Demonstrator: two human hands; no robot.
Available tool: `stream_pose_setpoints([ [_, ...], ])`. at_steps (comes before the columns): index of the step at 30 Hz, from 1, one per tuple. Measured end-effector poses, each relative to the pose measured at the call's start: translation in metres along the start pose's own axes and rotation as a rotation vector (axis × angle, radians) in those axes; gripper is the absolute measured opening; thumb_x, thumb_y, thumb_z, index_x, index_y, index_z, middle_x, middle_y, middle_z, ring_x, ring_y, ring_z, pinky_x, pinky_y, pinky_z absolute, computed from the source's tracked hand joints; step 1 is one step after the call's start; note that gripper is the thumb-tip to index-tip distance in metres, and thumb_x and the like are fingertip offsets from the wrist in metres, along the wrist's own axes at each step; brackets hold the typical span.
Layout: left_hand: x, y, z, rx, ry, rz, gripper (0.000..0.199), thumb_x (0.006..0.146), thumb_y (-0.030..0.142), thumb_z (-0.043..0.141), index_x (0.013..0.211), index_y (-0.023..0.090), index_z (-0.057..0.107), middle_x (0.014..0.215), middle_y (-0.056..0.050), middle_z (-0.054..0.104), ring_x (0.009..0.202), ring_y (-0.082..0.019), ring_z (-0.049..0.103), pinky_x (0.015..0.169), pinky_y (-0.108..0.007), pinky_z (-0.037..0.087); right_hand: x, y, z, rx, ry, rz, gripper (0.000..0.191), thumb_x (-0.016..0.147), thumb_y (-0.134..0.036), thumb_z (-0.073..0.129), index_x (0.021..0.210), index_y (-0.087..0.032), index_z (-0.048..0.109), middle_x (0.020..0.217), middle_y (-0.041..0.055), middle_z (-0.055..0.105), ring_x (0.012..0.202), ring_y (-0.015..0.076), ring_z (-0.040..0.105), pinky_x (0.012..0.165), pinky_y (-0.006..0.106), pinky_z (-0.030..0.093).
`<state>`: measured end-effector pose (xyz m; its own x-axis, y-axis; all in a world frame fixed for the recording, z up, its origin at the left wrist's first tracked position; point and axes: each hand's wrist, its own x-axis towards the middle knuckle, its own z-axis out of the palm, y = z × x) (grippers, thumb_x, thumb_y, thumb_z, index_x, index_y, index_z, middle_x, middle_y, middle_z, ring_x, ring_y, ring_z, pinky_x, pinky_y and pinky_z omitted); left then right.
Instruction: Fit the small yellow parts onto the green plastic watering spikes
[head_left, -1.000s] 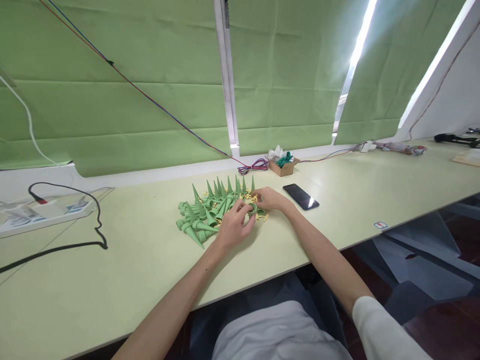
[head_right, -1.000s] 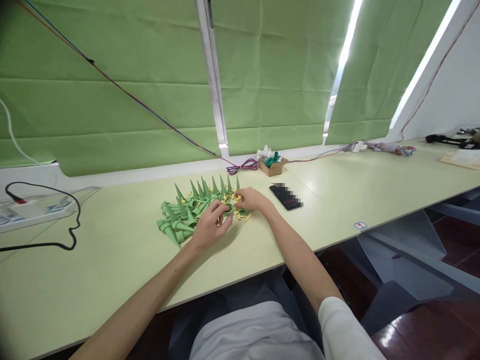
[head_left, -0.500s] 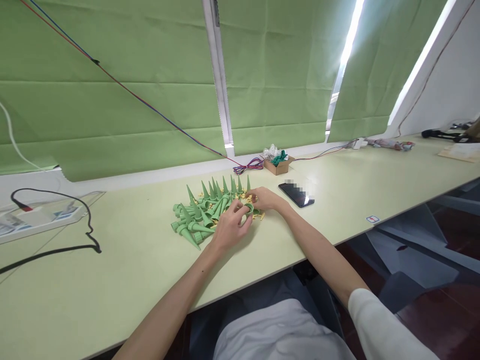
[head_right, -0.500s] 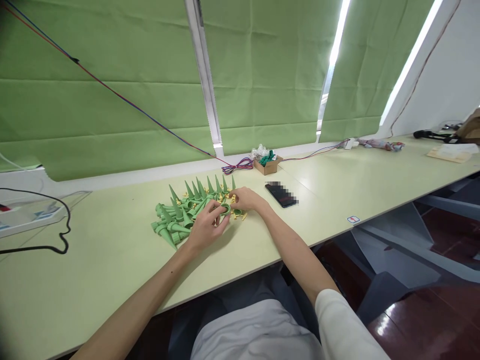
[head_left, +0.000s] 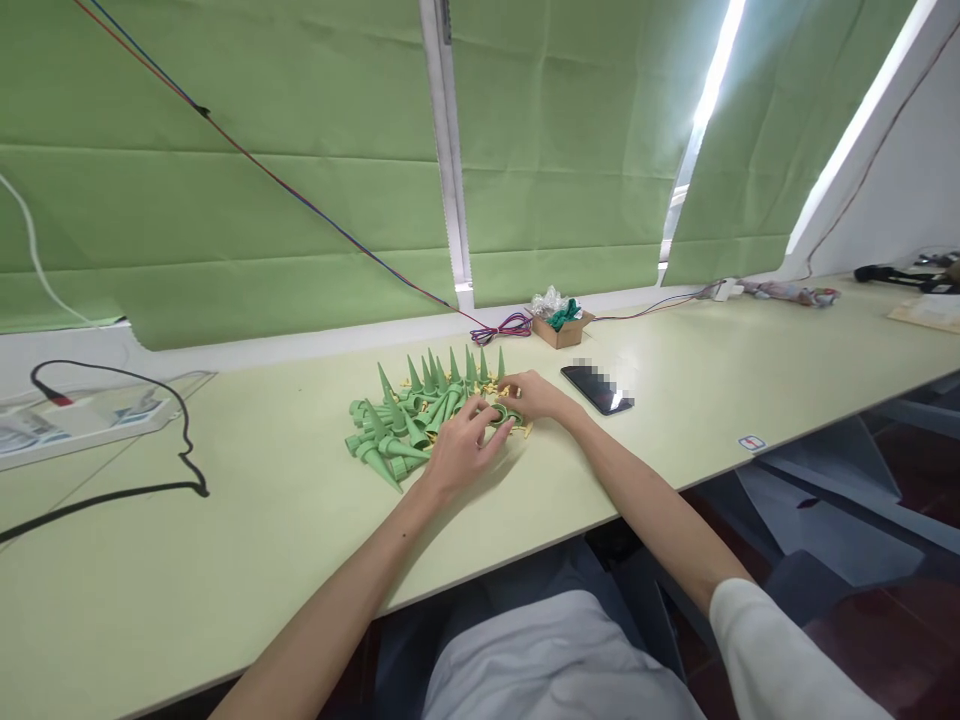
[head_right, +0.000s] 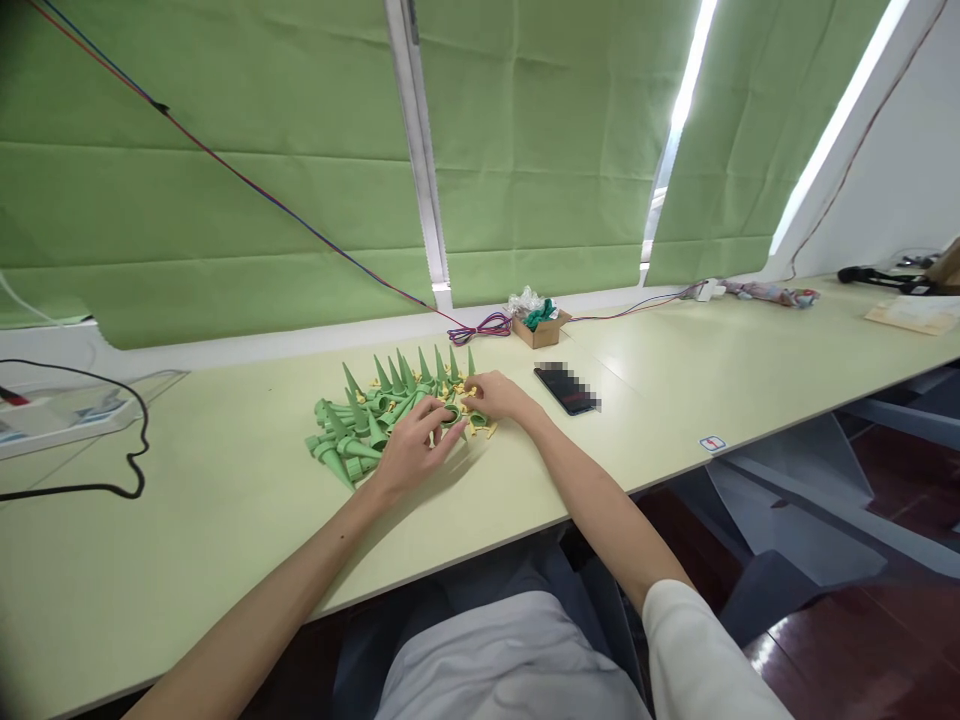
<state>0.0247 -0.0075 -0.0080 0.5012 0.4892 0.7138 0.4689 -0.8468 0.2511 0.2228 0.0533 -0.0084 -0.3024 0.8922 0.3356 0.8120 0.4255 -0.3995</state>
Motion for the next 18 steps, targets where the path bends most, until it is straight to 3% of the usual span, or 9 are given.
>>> stream_pose_setpoints([
  [5,0.002,-0.002,-0.008,-0.091,0.059,-0.09,0.024,0.098,0.032,0.045,0.08,0.018,0.054,0.08,-0.002,0.051,0.063,-0.011,0.046,0.058,-0.025,0.039,0.001,0.013,-0.004,0.091,0.21,0.039,0.016,0.088,-0.026,0.061,0.088,-0.015,0.073,0.073,0.0035,0.072,0.064,0.0121,0.06,0.07,0.023,0.044],
  [8,0.003,-0.004,-0.011,-0.121,0.115,-0.163,0.026,0.099,0.032,0.043,0.078,0.018,0.051,0.075,-0.001,0.051,0.064,-0.012,0.047,0.059,-0.026,0.038,-0.001,0.017,-0.011,0.09,0.27,0.069,0.018,0.088,-0.024,0.058,0.086,-0.014,0.073,0.074,0.0042,0.072,0.062,0.0124,0.06,0.07,0.024,0.044],
  [15,0.003,-0.001,-0.012,-0.251,0.088,-0.349,0.027,0.096,0.041,0.047,0.08,0.02,0.049,0.067,0.001,0.048,0.054,-0.011,0.045,0.052,-0.025,0.034,-0.004,0.017,-0.016,0.021,0.211,0.088,0.02,0.088,-0.022,0.056,0.089,-0.014,0.074,0.075,0.0056,0.072,0.066,0.0141,0.061,0.072,0.025,0.044],
  [18,0.003,0.002,-0.013,-0.372,0.09,-0.441,0.024,0.094,0.045,0.05,0.09,0.021,0.047,0.077,0.002,0.052,0.049,-0.007,0.044,0.049,-0.023,0.035,-0.004,0.015,-0.015,0.013,0.171,0.078,0.019,0.088,-0.022,0.057,0.09,-0.014,0.074,0.076,0.0056,0.072,0.066,0.0136,0.06,0.071,0.024,0.043],
])
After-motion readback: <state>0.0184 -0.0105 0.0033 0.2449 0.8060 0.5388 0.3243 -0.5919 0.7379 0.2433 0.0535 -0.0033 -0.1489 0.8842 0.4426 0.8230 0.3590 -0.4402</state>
